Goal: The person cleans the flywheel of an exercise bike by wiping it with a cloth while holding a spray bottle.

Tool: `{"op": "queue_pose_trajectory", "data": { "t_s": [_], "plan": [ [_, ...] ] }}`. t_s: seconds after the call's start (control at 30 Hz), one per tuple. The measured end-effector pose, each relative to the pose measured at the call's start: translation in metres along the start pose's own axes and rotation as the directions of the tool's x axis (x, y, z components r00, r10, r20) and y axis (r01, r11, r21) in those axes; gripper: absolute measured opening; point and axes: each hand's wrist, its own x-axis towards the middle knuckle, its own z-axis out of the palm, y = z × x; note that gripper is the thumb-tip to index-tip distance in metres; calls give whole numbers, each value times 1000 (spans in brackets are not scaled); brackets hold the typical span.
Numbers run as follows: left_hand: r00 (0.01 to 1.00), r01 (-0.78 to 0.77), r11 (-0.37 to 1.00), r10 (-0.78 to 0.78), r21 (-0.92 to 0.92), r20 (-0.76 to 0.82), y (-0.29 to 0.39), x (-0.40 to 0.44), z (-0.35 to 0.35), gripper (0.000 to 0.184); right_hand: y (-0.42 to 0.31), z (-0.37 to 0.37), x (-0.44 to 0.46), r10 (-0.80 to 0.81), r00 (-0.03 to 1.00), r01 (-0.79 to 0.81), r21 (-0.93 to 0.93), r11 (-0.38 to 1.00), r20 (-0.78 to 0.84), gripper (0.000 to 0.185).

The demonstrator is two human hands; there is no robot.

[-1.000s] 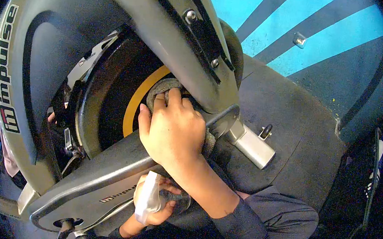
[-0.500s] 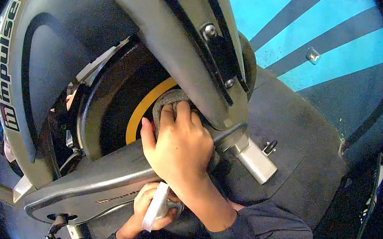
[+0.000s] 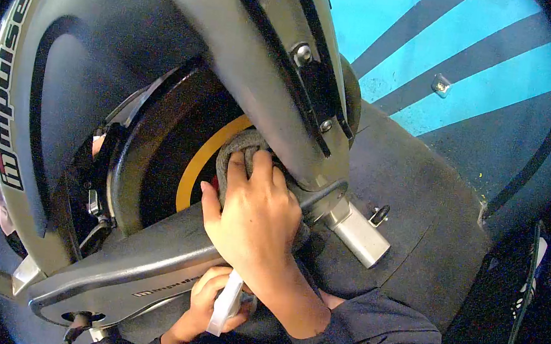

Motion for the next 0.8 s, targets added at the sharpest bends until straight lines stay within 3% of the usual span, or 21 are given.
{"op": "queue_pose_trajectory", "data": {
  "t_s": [0.2,0.4,0.5,0.57,0.8],
  "plan": [
    [1000,-3,1000,4,14,-8,1,1,0,56,-1,-5,1,-91,995,91,12,996,-34,42],
    [1000,2,999,-2,47,17,-10,-12,2,52,-17,-8,-12,-208,972,216,-68,974,110,47],
    [1000,2,994,-5,108,23,-12,-16,3,47,-21,-8,-15,-182,977,187,-40,981,110,47],
    [999,46,999,-46,1,13,-18,-22,7,49,-20,-6,-14,-169,980,176,-59,983,108,47],
    [1000,-18,1000,18,-1,-20,-1,-1,0,57,-7,-5,1,-89,995,92,-64,994,47,42]
  ]
}}
